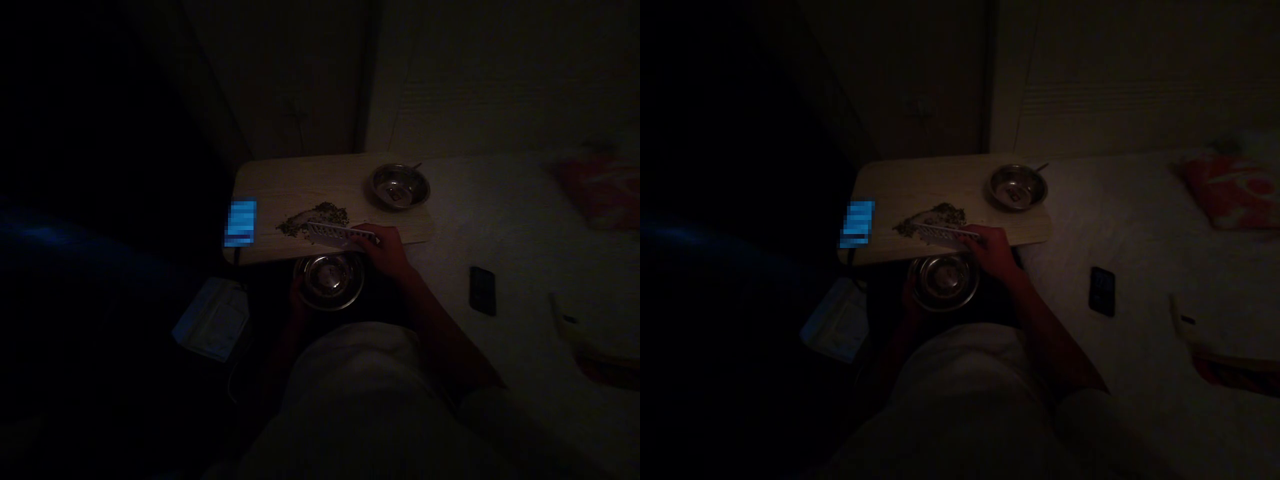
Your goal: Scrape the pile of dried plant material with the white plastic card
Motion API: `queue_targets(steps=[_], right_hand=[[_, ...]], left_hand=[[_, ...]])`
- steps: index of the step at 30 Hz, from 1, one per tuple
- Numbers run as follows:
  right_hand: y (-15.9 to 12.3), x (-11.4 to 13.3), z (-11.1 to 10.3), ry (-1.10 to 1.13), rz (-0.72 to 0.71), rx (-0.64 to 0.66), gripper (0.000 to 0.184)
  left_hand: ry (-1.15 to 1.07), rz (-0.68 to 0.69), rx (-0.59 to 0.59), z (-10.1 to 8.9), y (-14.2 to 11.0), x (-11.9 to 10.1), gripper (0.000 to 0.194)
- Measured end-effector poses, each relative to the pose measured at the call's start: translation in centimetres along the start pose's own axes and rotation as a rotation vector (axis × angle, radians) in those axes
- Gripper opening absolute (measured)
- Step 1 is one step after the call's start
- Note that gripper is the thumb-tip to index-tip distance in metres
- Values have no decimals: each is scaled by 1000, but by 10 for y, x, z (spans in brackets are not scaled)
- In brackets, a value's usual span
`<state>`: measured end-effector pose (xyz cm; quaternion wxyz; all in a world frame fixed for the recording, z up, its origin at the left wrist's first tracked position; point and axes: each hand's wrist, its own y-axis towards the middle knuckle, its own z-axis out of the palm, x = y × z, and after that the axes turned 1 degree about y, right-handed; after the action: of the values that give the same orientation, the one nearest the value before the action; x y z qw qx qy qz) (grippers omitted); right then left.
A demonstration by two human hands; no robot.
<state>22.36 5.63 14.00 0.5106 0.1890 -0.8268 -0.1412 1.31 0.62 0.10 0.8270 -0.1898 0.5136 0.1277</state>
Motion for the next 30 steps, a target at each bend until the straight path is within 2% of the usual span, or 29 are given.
queue_targets(steps=[5,8,13,19,24,30], right_hand=[[0,2,-1,2,-7,27,20],[-1,1,-2,-18,-11,12,19],[-2,1,-2,-12,-2,29,19],[-3,4,-2,15,1,57,21],[-4,4,-7,23,24,97,22],[-4,2,-3,36,63,-32,19]], left_hand=[[-4,-26,-52,-7,7,14,16],[-15,-28,-70,-9,9,18,18],[-47,0,14,-2,6,10,25],[-46,4,14,2,0,2,19],[-53,-2,24,7,1,0,23],[-63,-22,47,7,0,-1,29]])
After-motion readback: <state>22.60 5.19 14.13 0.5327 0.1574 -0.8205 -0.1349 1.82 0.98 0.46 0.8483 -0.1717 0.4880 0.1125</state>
